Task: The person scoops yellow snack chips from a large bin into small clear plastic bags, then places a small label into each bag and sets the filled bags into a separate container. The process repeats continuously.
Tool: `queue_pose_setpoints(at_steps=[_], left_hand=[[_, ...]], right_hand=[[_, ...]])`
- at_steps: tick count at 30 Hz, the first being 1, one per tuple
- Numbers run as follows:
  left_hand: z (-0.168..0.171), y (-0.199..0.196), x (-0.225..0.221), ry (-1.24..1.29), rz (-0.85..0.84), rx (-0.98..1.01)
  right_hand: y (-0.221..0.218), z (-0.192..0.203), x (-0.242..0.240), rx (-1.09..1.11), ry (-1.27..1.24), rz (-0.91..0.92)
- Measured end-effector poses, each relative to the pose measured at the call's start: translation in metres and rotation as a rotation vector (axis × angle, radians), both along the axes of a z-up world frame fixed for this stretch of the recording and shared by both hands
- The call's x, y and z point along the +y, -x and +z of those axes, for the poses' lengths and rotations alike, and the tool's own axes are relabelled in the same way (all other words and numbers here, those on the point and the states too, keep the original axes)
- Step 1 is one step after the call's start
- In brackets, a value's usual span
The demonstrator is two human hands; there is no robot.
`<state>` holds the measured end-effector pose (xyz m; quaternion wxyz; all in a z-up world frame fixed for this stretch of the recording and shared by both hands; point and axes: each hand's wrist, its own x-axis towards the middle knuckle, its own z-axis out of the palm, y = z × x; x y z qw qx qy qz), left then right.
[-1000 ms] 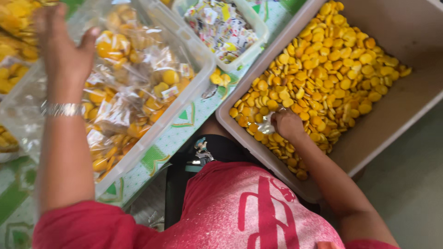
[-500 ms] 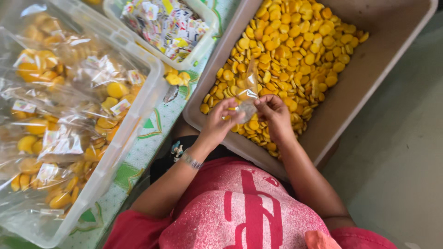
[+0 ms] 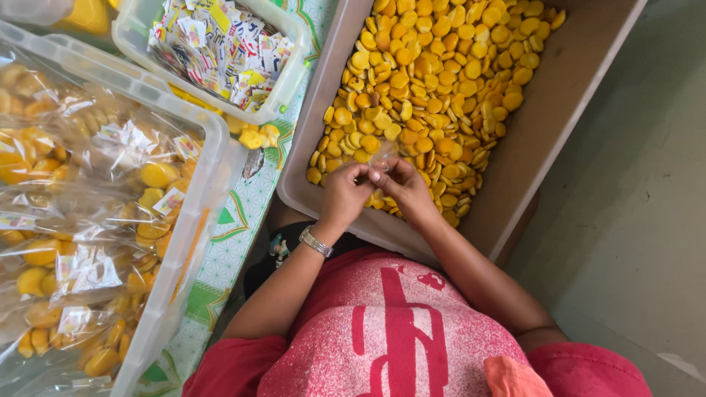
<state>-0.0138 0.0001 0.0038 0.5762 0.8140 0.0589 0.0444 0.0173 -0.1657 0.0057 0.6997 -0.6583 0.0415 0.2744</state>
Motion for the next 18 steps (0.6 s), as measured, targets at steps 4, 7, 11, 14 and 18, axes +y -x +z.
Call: queue_pose_setpoints(at_steps=[4,7,11,14,18], left_hand=[[0.001,0.0,0.0,0.058,-0.031,0.019],[-0.002,-0.002,0.011,0.095,-0.049,0.052],[0.007,0.001,0.018,-0.166,-0.109,-0.141],[0.018,0.004,0.018,-0.397,-0.101,-0.249],[0.026,0.014,0.024,-0.456,-0.058,-0.197]], right_hand=[[-0.014,-0.015,-0.001,-0.022,-0.078,0.005],[-0.032,-0.009,-0.013,-0.161,0.214,0.138],[-0.06,0.014,-0.03,-0.235,0.646,0.535],[-0.11,0.008,-0.042,-0.303,0.487,0.793],[-0.205,-0.026,-0.064,-0.224,0.623,0.261]])
